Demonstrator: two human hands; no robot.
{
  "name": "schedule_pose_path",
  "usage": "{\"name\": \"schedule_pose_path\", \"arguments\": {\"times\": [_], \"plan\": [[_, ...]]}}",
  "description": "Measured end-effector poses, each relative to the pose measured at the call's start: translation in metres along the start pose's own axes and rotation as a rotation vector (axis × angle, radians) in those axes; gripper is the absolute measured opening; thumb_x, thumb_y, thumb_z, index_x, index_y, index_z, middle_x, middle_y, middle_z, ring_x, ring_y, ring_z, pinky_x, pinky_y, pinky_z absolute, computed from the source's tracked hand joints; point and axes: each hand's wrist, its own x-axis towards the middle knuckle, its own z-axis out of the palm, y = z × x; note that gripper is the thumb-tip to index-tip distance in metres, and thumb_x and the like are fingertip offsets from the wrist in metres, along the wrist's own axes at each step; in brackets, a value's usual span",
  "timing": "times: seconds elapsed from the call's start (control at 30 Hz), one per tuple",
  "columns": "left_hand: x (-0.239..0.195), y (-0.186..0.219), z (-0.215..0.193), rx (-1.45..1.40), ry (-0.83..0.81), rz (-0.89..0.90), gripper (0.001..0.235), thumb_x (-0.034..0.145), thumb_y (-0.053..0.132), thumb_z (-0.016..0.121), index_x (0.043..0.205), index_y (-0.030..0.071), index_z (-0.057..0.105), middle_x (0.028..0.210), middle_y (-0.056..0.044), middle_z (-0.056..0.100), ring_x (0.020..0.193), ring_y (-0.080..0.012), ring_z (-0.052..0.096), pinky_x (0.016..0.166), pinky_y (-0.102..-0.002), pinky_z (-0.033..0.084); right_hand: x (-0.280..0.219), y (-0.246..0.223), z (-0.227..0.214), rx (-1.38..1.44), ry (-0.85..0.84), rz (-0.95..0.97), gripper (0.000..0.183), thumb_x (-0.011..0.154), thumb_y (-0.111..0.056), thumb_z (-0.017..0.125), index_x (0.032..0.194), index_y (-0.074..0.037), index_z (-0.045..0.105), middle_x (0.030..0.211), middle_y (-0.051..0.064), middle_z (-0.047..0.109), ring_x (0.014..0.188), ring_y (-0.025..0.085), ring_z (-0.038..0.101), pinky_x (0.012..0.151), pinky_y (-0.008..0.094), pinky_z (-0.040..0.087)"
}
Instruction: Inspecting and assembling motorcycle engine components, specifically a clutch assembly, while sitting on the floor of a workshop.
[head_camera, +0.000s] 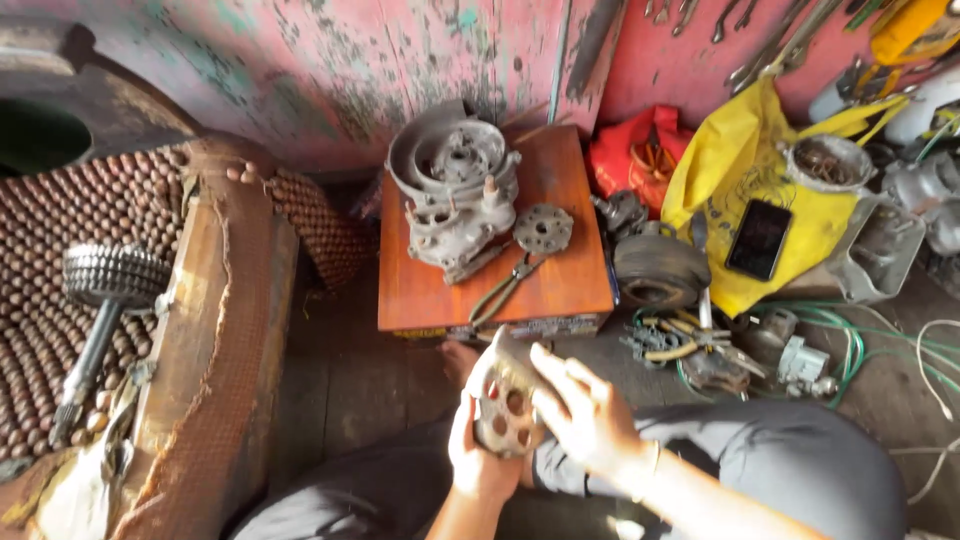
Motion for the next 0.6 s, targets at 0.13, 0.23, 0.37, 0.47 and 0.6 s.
{"name": "schedule_pose_path", "arguments": {"times": [0.13,0.23,0.37,0.47,0.6], "plan": [[0.000,-0.003,-0.004,-0.014,0.014,-0.005,0.069,0.089,0.037,0.052,0.144,-0.004,0.053,0.136,-0.027,0.063,0.124,-0.0398,0.059,0.107,-0.049,0.045,-0.007,-0.019,-0.006,0.111,0.014,-0.036,0.048,0.094,-0.019,0.068,0.141,-0.011,0.057,0.113,0.011,0.067,0.093,0.031,0.074,0.077,0.042,0.060],[-0.003,-0.004,-0.003,-0.013,0.057,-0.038,0.069,0.088,0.037,0.052,0.144,-0.004,0.053,0.137,-0.027,0.062,0.124,-0.0402,0.059,0.107,-0.049,0.044,0.000,-0.012,-0.006,0.092,-0.102,0.421,0.053,0.096,-0.033,0.063,0.147,-0.025,0.053,0.125,0.010,0.071,0.105,0.034,0.071,0.091,0.046,0.059],[0.002,-0.004,-0.005,-0.037,0.082,-0.019,0.069,0.088,0.037,0.051,0.144,-0.003,0.054,0.137,-0.027,0.062,0.125,-0.0409,0.058,0.107,-0.050,0.044,0.006,-0.019,-0.013,0.204,-0.004,0.030,0.046,0.099,-0.019,0.061,0.142,-0.004,0.056,0.136,0.019,0.065,0.117,0.035,0.068,0.100,0.042,0.055],[-0.003,-0.006,-0.006,-0.034,0.122,-0.045,0.069,0.088,0.037,0.051,0.145,-0.003,0.054,0.138,-0.027,0.061,0.126,-0.0413,0.058,0.108,-0.051,0.043,0.001,-0.024,-0.016,0.100,0.015,-0.011,0.036,0.100,-0.018,0.059,0.131,0.001,0.061,0.139,0.021,0.063,0.100,0.035,0.067,0.089,0.045,0.056],[0.005,0.000,-0.001,-0.048,0.150,-0.034,0.070,0.087,0.037,0.050,0.145,-0.002,0.054,0.139,-0.027,0.061,0.126,-0.0420,0.057,0.108,-0.052,0.043,-0.003,-0.035,-0.021,0.167,0.000,-0.067,0.037,0.100,-0.020,0.060,0.135,-0.009,0.060,0.107,0.017,0.068,0.077,0.031,0.068,0.067,0.042,0.057]]}}
